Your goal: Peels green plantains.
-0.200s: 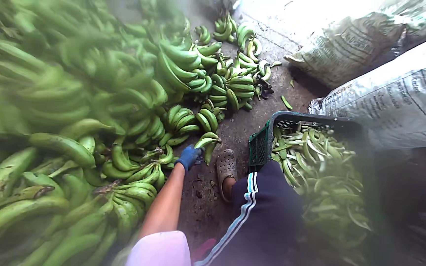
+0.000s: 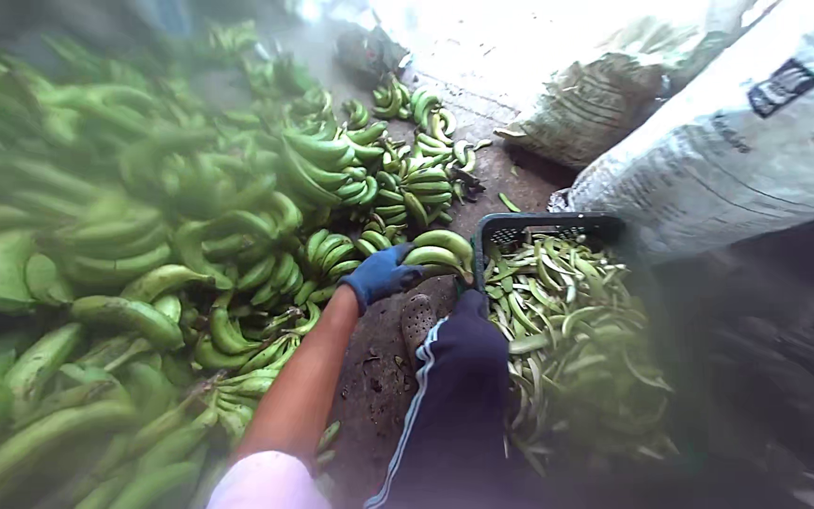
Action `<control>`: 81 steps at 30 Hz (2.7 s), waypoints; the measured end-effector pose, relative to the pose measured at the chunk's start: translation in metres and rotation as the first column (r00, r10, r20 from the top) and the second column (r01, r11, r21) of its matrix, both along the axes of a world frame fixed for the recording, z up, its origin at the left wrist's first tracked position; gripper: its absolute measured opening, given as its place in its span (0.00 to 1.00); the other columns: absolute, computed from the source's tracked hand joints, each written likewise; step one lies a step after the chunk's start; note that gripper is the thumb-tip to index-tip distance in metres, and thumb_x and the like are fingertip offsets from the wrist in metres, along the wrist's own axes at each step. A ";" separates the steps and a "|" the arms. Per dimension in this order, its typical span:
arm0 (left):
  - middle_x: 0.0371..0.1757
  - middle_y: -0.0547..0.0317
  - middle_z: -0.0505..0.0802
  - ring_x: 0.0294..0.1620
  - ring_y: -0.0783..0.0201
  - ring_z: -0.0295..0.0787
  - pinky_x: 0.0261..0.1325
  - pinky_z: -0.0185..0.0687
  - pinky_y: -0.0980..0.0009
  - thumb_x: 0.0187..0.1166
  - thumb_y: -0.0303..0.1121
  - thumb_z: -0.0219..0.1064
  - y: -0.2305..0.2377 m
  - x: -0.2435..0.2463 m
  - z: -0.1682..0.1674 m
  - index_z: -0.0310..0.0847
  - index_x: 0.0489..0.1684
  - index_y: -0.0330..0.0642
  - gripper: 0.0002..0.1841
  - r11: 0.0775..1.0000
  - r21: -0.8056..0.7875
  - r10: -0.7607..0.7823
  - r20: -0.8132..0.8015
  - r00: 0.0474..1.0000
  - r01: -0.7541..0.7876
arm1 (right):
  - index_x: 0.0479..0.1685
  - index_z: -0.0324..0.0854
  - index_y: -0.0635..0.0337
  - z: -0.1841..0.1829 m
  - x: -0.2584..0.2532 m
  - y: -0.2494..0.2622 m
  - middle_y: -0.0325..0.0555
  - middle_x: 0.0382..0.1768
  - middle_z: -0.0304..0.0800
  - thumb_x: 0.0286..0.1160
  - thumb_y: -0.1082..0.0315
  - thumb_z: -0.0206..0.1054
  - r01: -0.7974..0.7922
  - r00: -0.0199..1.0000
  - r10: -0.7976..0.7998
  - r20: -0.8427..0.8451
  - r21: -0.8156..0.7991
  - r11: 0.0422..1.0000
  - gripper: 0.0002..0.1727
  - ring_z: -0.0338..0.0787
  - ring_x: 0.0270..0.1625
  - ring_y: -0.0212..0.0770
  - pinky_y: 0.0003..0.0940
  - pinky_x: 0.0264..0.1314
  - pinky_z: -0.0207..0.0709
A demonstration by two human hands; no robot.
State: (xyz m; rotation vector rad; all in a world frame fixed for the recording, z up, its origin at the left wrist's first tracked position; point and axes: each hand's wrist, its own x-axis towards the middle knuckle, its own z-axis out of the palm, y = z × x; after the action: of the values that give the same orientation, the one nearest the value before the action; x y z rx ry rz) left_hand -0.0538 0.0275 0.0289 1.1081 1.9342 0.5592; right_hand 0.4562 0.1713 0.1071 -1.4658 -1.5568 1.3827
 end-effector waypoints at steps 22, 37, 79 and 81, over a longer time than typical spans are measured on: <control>0.93 0.38 0.54 0.82 0.31 0.68 0.75 0.67 0.32 0.77 0.63 0.63 0.111 0.292 -0.027 0.55 0.93 0.57 0.43 0.886 -0.234 -0.463 -0.490 0.738 0.401 | 0.79 0.72 0.48 -0.040 -0.010 0.007 0.44 0.57 0.91 0.86 0.59 0.64 -0.121 0.988 0.133 -0.074 0.150 0.981 0.24 0.91 0.51 0.36 0.38 0.56 0.86; 0.72 0.37 0.83 0.67 0.39 0.84 0.69 0.77 0.38 0.80 0.43 0.70 0.142 0.238 0.086 0.57 0.90 0.46 0.38 0.846 0.330 -0.319 -0.318 0.893 0.420 | 0.73 0.76 0.49 -0.024 -0.058 -0.008 0.39 0.39 0.88 0.81 0.58 0.68 -0.161 0.980 0.191 -0.053 0.346 0.924 0.22 0.84 0.33 0.31 0.34 0.37 0.82; 0.55 0.58 0.91 0.44 0.63 0.92 0.42 0.92 0.61 0.74 0.37 0.75 0.095 0.255 0.068 0.68 0.81 0.61 0.33 0.757 0.644 -0.181 0.371 0.911 -0.112 | 0.68 0.79 0.55 -0.014 -0.058 -0.022 0.46 0.31 0.93 0.85 0.60 0.66 -0.194 0.977 0.182 -0.110 -0.104 0.976 0.18 0.90 0.23 0.38 0.31 0.24 0.85; 0.59 0.58 0.90 0.47 0.64 0.91 0.44 0.92 0.64 0.76 0.34 0.73 0.096 0.252 0.073 0.66 0.81 0.57 0.32 0.724 0.685 -0.281 0.402 0.872 -0.083 | 0.73 0.76 0.49 -0.024 -0.062 -0.017 0.46 0.32 0.90 0.87 0.52 0.62 -0.238 0.949 0.294 0.118 -0.344 0.908 0.21 0.89 0.25 0.38 0.32 0.28 0.85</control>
State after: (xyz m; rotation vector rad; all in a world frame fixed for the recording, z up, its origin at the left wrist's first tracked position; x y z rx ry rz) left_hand 0.1981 0.1232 0.1018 1.3413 1.2105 1.4300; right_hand 0.3946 0.1547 0.0827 -1.6425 -1.7489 1.7873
